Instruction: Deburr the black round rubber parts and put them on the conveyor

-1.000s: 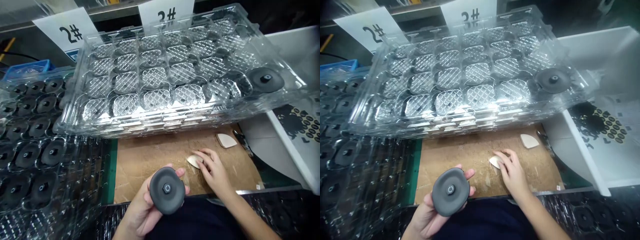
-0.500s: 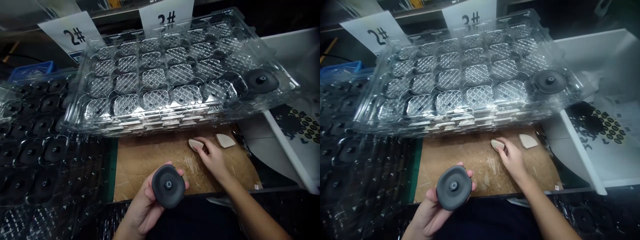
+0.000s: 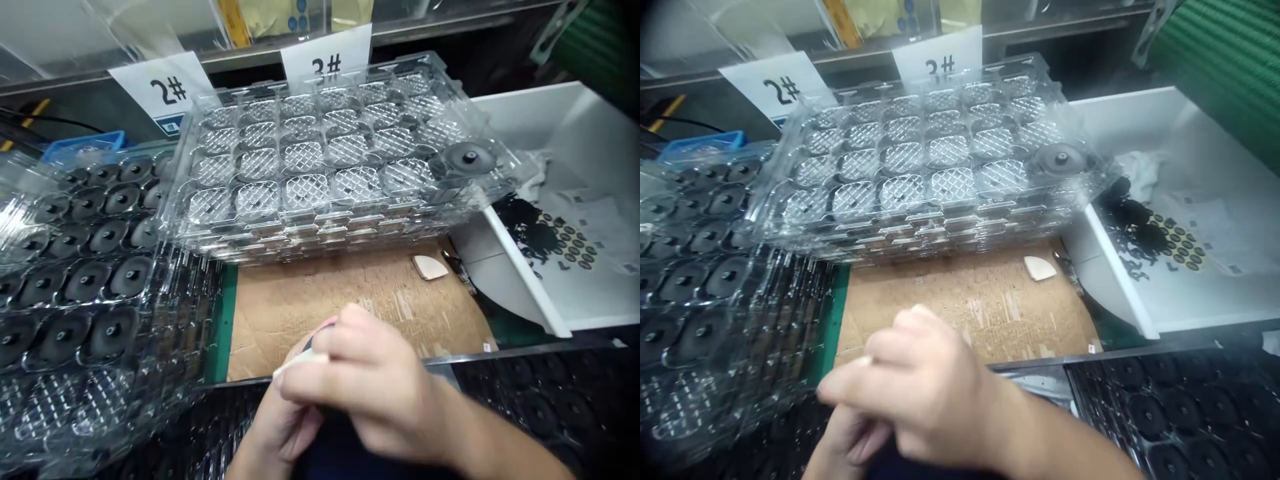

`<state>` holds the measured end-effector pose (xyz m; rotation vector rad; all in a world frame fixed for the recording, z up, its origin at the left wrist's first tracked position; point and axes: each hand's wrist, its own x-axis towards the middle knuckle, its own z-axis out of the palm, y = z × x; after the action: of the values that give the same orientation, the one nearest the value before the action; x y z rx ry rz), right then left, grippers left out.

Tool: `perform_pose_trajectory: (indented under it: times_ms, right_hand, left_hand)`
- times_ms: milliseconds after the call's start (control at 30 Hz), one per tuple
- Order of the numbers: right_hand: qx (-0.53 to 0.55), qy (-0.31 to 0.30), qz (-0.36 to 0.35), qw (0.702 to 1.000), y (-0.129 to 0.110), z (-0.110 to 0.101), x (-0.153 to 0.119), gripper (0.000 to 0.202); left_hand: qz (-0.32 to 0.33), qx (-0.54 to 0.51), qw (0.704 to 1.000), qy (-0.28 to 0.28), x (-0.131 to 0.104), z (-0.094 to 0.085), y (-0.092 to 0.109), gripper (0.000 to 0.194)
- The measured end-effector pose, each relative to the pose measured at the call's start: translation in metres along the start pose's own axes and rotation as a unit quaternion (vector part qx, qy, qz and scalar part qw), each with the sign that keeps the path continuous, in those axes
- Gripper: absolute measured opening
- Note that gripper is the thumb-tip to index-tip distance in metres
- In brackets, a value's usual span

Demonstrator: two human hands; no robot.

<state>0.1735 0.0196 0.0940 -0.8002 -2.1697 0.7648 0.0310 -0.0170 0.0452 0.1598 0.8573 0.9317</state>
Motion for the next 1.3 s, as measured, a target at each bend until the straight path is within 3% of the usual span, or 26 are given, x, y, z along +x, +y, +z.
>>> perform_pose_trajectory:
  times_ms: [67, 133, 200, 300, 433, 500, 567, 633, 733, 833, 900, 1067, 1200, 1300]
  right_hand:
    - [-0.010, 0.005, 0.060, 0.998, -0.001, 0.002, -0.002, 0.030]
    - [-0.087, 0.025, 0.132, 0.987, -0.005, 0.004, -0.004, 0.029]
    - [-0.092, 0.045, 0.110, 0.989, -0.009, 0.008, -0.006, 0.028]
    - [0.018, 0.072, 0.061, 0.995, -0.014, 0.015, -0.007, 0.027]
    - [-0.096, 0.094, 0.190, 0.972, -0.019, 0.021, -0.010, 0.030]
    - [-0.098, 0.101, 0.154, 0.978, -0.020, 0.023, -0.010, 0.029]
    - [-0.013, 0.109, 0.099, 0.989, -0.019, 0.024, -0.011, 0.027]
    - [0.033, 0.103, 0.116, 0.987, -0.019, 0.025, -0.012, 0.028]
    - [-0.052, 0.097, 0.190, 0.976, -0.022, 0.029, -0.010, 0.029]
    - [-0.015, 0.102, 0.113, 0.988, -0.024, 0.030, -0.003, 0.029]
    - [0.057, 0.109, 0.106, 0.987, -0.016, 0.029, -0.003, 0.027]
    - [0.008, 0.138, 0.343, 0.929, 0.036, 0.042, -0.044, 0.020]
    - [0.003, 0.090, 0.371, 0.924, 0.072, 0.069, -0.089, 0.022]
    - [0.006, 0.075, 0.374, 0.924, 0.070, 0.070, -0.092, 0.023]
  left_hand:
    - [0.003, -0.001, 1.000, -0.021, -0.002, -0.001, -0.001, 0.062]
    - [0.013, -0.003, 0.999, -0.034, -0.005, -0.002, -0.001, 0.062]
    - [0.030, 0.000, 0.999, -0.033, -0.008, -0.002, -0.001, 0.053]
    - [0.072, 0.015, 0.997, -0.026, -0.011, -0.002, -0.002, 0.048]
    - [0.103, 0.019, 0.994, -0.013, -0.013, -0.004, -0.006, 0.059]
    - [0.118, 0.019, 0.993, -0.011, -0.014, -0.006, -0.008, 0.056]
    - [0.137, 0.021, 0.990, -0.012, -0.015, -0.009, -0.009, 0.059]
    - [0.154, 0.027, 0.988, -0.007, -0.015, -0.011, -0.009, 0.067]
    - [0.177, 0.024, 0.984, 0.004, -0.016, -0.013, -0.010, 0.067]
    - [0.182, 0.017, 0.983, -0.007, -0.017, -0.014, -0.010, 0.058]
    - [0.191, 0.014, 0.981, -0.017, -0.019, -0.017, -0.009, 0.055]
    - [0.189, -0.049, 0.980, -0.030, -0.028, -0.031, -0.003, 0.055]
    - [0.169, -0.076, 0.982, -0.047, -0.033, -0.040, 0.001, 0.052]
    - [0.157, -0.078, 0.984, -0.041, -0.035, -0.040, 0.003, 0.052]
